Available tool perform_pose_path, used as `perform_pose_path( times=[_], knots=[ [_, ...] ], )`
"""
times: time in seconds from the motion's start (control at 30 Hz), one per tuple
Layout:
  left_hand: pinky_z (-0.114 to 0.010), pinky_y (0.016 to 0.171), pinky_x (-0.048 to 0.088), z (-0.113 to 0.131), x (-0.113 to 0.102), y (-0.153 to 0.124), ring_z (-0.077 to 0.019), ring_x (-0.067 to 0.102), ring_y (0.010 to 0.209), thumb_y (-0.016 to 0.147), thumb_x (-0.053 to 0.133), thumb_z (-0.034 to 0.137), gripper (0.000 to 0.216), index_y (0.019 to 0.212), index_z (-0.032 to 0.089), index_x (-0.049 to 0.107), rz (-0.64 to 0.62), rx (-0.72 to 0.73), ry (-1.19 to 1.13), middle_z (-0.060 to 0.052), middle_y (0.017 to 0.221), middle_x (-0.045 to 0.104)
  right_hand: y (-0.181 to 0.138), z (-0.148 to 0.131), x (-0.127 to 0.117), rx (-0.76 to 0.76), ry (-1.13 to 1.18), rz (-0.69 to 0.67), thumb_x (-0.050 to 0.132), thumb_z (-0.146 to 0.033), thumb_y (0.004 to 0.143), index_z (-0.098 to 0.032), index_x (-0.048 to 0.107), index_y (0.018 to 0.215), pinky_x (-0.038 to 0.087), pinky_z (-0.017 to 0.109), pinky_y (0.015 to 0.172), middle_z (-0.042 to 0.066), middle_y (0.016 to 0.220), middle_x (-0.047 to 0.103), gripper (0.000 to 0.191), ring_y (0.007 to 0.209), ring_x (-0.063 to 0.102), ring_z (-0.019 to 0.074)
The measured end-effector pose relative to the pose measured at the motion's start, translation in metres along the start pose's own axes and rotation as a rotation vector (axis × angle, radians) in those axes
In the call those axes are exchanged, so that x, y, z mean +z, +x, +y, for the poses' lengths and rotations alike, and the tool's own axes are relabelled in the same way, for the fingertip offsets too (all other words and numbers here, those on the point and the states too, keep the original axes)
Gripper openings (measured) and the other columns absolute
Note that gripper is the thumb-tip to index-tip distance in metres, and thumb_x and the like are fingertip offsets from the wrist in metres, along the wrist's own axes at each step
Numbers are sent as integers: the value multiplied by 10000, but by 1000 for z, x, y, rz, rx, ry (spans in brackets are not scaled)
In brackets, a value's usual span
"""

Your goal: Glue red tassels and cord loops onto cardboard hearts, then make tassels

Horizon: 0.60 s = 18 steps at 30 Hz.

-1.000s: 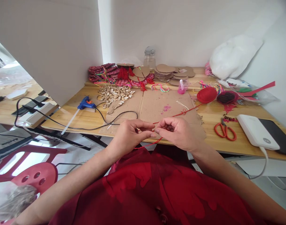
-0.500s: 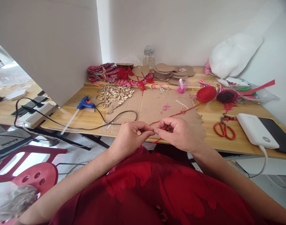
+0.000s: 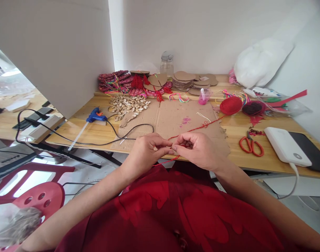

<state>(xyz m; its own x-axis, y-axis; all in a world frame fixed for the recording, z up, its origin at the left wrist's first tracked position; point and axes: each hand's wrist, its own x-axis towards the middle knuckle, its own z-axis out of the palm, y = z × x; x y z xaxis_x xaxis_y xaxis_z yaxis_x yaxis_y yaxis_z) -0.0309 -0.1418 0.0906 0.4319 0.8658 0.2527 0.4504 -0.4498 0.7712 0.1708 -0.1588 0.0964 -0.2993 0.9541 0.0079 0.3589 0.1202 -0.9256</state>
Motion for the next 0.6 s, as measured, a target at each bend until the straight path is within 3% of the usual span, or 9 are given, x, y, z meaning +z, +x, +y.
perform_pose_path(
  times=[0.23,0.43,0.6],
  knots=[
    [-233,670,434,6,1,-3,-112,612,705,865,732,246,77,824,225,794,37,34,56,-4,786,727,-2,1,0,-10,-5,0,657,-304,864,-182,680,781,392,251,560,-18,675,627,149,620,525,115],
    [-230,545,356,4,-2,0,-94,487,564,815,758,321,120,775,212,789,-43,-135,-16,3,695,684,-2,1,0,-17,-14,17,657,-277,856,-184,675,758,396,244,543,-18,671,637,136,594,532,110],
    [-221,479,276,-4,-4,3,-76,412,512,794,758,449,290,800,160,781,-193,-291,-285,12,590,606,0,4,-1,-35,12,7,655,-288,873,-179,685,783,390,241,548,-20,681,631,144,606,523,107]
  ],
)
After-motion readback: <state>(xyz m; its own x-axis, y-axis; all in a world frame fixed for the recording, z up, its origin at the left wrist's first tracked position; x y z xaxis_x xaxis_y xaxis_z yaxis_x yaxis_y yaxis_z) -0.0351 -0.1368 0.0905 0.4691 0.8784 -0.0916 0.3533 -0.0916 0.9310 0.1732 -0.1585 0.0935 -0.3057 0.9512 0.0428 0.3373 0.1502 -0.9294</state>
